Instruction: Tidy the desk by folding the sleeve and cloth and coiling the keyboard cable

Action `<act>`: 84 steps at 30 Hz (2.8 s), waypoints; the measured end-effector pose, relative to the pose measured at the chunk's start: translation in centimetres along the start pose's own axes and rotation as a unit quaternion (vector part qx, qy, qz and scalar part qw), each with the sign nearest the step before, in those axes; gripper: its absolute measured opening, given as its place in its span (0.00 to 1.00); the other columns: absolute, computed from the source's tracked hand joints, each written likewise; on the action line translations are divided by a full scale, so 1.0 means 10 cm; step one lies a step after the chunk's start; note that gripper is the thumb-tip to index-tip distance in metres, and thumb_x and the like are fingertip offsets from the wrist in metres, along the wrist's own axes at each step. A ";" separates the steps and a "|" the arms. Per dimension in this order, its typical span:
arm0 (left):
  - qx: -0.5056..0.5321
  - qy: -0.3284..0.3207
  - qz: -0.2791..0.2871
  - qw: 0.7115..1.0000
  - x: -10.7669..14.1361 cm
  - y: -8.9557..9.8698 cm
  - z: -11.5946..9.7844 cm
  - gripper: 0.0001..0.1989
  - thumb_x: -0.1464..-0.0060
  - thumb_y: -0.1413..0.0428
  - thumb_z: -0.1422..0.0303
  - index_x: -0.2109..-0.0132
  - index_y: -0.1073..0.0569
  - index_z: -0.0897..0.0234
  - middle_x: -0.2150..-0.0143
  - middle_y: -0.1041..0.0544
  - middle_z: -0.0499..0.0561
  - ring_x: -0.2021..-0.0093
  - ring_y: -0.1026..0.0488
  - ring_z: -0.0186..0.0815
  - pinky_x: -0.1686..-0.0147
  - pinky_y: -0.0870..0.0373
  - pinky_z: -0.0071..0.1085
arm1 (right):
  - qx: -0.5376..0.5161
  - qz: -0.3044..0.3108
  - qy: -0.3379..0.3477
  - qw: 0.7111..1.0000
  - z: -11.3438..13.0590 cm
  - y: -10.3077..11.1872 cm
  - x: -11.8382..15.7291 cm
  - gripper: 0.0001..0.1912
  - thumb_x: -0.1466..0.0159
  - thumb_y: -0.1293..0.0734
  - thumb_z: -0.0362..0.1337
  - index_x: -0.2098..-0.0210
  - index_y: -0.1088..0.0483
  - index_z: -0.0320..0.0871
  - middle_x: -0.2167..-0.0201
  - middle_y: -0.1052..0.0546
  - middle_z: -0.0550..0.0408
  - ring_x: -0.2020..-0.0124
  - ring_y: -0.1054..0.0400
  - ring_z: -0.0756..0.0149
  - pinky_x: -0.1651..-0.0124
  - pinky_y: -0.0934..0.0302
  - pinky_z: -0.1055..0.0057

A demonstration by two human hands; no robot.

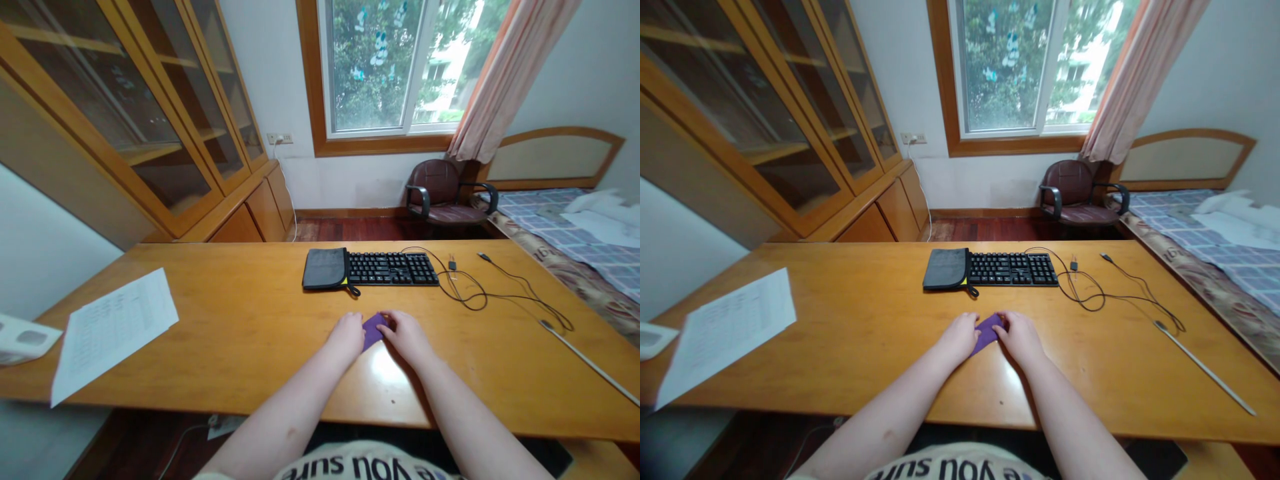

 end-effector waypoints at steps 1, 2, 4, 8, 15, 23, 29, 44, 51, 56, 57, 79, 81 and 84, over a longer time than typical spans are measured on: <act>0.004 -0.004 -0.003 1.000 0.01 0.00 0.00 0.11 0.49 0.50 0.73 0.58 0.27 0.69 0.60 0.26 0.61 0.57 0.29 0.45 0.56 0.35 0.37 | -0.002 -0.001 0.001 1.000 0.00 0.00 0.00 0.16 0.45 0.33 0.39 0.57 0.27 0.41 0.65 0.23 0.49 0.63 0.31 0.61 0.57 0.40 0.66; 0.009 -0.011 -0.009 1.000 0.02 0.00 0.00 0.10 0.49 0.50 0.73 0.61 0.26 0.68 0.62 0.26 0.60 0.58 0.29 0.45 0.57 0.34 0.37 | -0.004 -0.003 0.000 1.000 -0.01 0.00 0.00 0.16 0.45 0.33 0.39 0.58 0.27 0.41 0.65 0.23 0.49 0.64 0.31 0.61 0.58 0.40 0.66; 0.035 -0.031 -0.031 0.998 0.04 0.02 0.00 0.08 0.50 0.50 0.74 0.65 0.27 0.67 0.63 0.26 0.59 0.59 0.29 0.44 0.58 0.35 0.36 | -0.019 -0.010 -0.002 1.000 -0.03 0.01 -0.01 0.15 0.45 0.33 0.40 0.59 0.27 0.42 0.67 0.24 0.49 0.65 0.32 0.62 0.58 0.40 0.65; 0.200 -0.032 -0.057 0.978 0.04 0.04 0.07 0.09 0.50 0.50 0.75 0.60 0.30 0.64 0.63 0.25 0.54 0.61 0.28 0.38 0.59 0.34 0.33 | -0.128 -0.042 -0.007 0.991 -0.09 0.01 -0.02 0.18 0.45 0.33 0.43 0.57 0.29 0.41 0.64 0.24 0.48 0.62 0.32 0.60 0.55 0.40 0.62; 0.600 0.013 -0.026 0.800 0.01 -0.08 0.12 0.30 0.50 0.48 0.77 0.40 0.44 0.60 0.66 0.23 0.50 0.70 0.27 0.31 0.70 0.34 0.25 | -0.463 -0.045 -0.091 0.880 -0.21 -0.11 0.01 0.30 0.44 0.34 0.50 0.46 0.41 0.41 0.72 0.28 0.54 0.73 0.32 0.67 0.69 0.38 0.68; 0.564 -0.009 -0.041 0.825 0.01 -0.10 0.09 0.19 0.55 0.48 0.83 0.54 0.29 0.65 0.55 0.24 0.55 0.58 0.26 0.35 0.56 0.31 0.33 | -0.459 0.050 -0.042 0.886 0.05 -0.17 0.06 0.30 0.49 0.29 0.42 0.48 0.35 0.44 0.69 0.26 0.53 0.73 0.34 0.70 0.72 0.40 0.71; 0.332 -0.036 -0.100 0.937 0.07 0.05 0.11 0.17 0.53 0.44 0.75 0.53 0.27 0.62 0.57 0.24 0.51 0.62 0.27 0.34 0.58 0.30 0.32 | -0.342 0.004 -0.028 0.939 -0.02 -0.10 0.03 0.19 0.48 0.31 0.40 0.57 0.27 0.40 0.71 0.26 0.53 0.72 0.34 0.68 0.66 0.38 0.68; 0.207 -0.068 -0.131 0.967 0.14 0.16 0.02 0.09 0.46 0.47 0.64 0.63 0.26 0.64 0.64 0.28 0.50 0.61 0.31 0.35 0.58 0.34 0.31 | -0.302 -0.052 0.020 0.952 0.03 0.05 0.03 0.14 0.46 0.32 0.46 0.68 0.28 0.42 0.64 0.25 0.49 0.60 0.32 0.60 0.54 0.39 0.62; 0.427 0.008 -0.073 0.901 0.00 -0.15 0.22 0.11 0.42 0.51 0.66 0.54 0.34 0.65 0.65 0.23 0.51 0.65 0.26 0.33 0.64 0.31 0.28 | -0.456 0.068 -0.063 0.885 0.06 -0.22 0.05 0.22 0.51 0.29 0.48 0.62 0.34 0.42 0.69 0.26 0.53 0.68 0.32 0.65 0.65 0.37 0.69; 0.477 -0.006 -0.055 0.877 0.03 -0.13 0.14 0.22 0.45 0.49 0.74 0.44 0.40 0.61 0.61 0.23 0.50 0.63 0.25 0.31 0.61 0.29 0.29 | -0.468 0.037 -0.096 0.878 -0.02 -0.22 0.04 0.25 0.50 0.31 0.50 0.58 0.36 0.42 0.78 0.32 0.61 0.81 0.39 0.73 0.79 0.46 0.75; 0.475 -0.018 -0.051 0.878 0.03 -0.10 0.11 0.21 0.47 0.48 0.75 0.45 0.38 0.62 0.59 0.23 0.51 0.62 0.25 0.31 0.60 0.29 0.29 | -0.471 0.031 -0.098 0.876 -0.03 -0.21 0.03 0.27 0.50 0.31 0.51 0.57 0.37 0.42 0.78 0.32 0.61 0.81 0.39 0.73 0.80 0.47 0.75; 0.011 0.028 -0.294 0.955 -0.90 1.31 0.84 0.14 0.45 0.50 0.69 0.53 0.27 0.62 0.40 0.37 0.57 0.39 0.46 0.48 0.40 0.52 0.46 | -0.448 0.002 -0.076 0.891 -0.06 -0.14 0.03 0.23 0.46 0.33 0.50 0.58 0.35 0.42 0.78 0.32 0.59 0.78 0.38 0.71 0.77 0.46 0.73; -0.074 -0.017 -0.294 0.953 -0.87 1.24 0.72 0.19 0.43 0.53 0.66 0.45 0.33 0.64 0.36 0.42 0.57 0.36 0.51 0.46 0.38 0.57 0.43 | -0.434 -0.004 -0.083 0.897 -0.08 -0.11 0.04 0.23 0.46 0.34 0.51 0.58 0.35 0.42 0.77 0.31 0.58 0.78 0.38 0.71 0.77 0.45 0.73; -0.136 -0.064 -0.221 0.964 -0.94 1.02 0.64 0.28 0.42 0.55 0.60 0.37 0.44 0.69 0.34 0.46 0.58 0.34 0.55 0.45 0.37 0.61 0.41 | -0.339 -0.024 -0.096 0.935 -0.18 0.07 0.08 0.21 0.44 0.36 0.50 0.58 0.33 0.41 0.72 0.27 0.53 0.75 0.35 0.67 0.72 0.40 0.69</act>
Point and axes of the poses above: each hand's wrist, its own x-axis away from the middle knuckle, its own y-axis out of the back of the hand, z = x × y, the point moved 8 cm from there along -x, towards the middle knuckle
